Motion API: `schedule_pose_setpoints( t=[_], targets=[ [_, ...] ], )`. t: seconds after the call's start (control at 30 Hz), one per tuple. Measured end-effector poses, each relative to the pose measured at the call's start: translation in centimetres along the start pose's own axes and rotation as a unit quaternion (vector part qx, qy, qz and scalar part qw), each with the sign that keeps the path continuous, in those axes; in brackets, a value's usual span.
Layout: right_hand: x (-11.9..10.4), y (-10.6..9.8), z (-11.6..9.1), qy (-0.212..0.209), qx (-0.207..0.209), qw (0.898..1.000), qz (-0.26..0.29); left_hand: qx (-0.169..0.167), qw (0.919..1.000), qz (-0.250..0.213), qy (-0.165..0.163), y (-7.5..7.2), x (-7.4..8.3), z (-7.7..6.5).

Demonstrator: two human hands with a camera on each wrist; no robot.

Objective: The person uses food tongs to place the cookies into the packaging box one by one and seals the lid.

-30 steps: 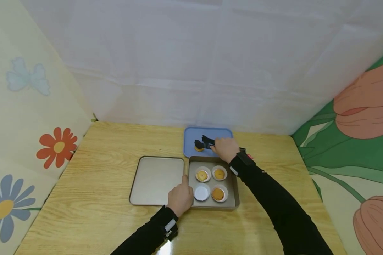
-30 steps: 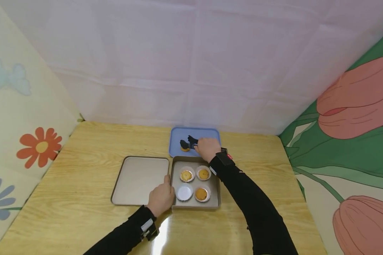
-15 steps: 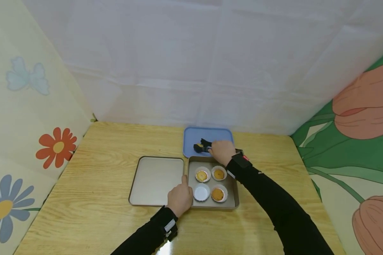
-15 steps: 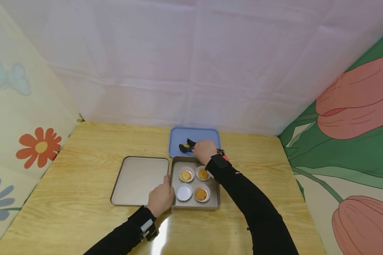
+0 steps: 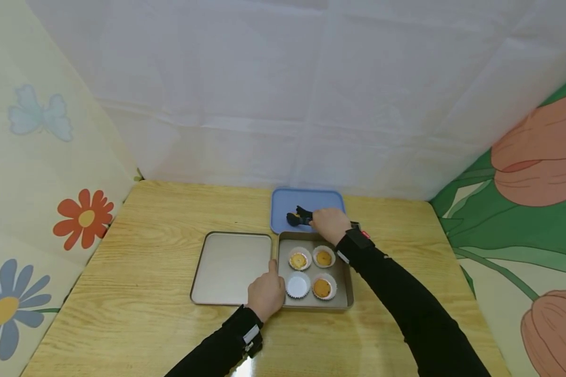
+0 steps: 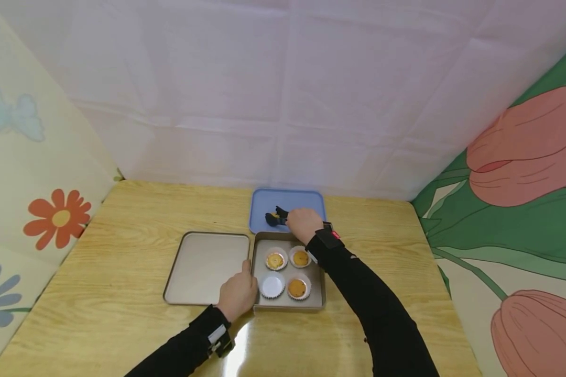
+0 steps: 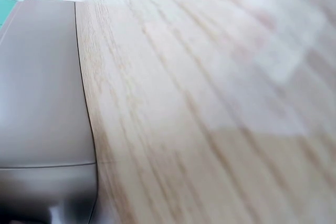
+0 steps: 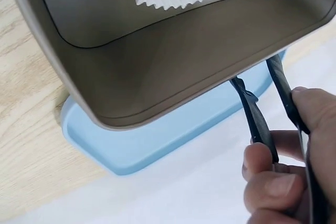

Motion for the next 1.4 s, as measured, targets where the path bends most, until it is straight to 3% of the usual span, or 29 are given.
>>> schedule_pose_setpoints(
  t=[0.53, 0.8, 1.0, 1.13, 1.4],
  targets=[
    [0.8, -0.5, -0.3, 0.008, -0.01, 1.0, 0.014, 0.001, 1.0, 0.006, -0.002, 0.1, 0.0, 0.1],
    [1.7, -1.9, -1.6, -0.021, 0.04, 0.999, 0.008, 0.005, 1.0, 0.005, 0.003, 0.1, 0.0, 0.1],
    [1.8, -4.2, -3.8, -0.034, 0.065, 0.997, 0.007, 0.014, 0.9998, 0.009, 0.011, 0.1, 0.0, 0.1],
    [1.5, -5.5, -6.1, -0.056, 0.11, 0.992, -0.016, 0.019, 0.9997, 0.013, 0.013, -0.1, 0.0, 0.2],
    [-0.1, -5.3, -11.9, -0.095, 0.145, 0.981, -0.083, 0.026, 0.9996, 0.006, 0.012, -0.3, 0.0, 0.2]
  ],
)
Point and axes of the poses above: each hand's wrist, its own z-axis towards the middle knuckle, its own y-axis out of the palm, x = y × z, the point moved 2 cm from there along z, towards the middle knuckle, and after that the axes turned 7 degrees about x, right-handed, at the moved point
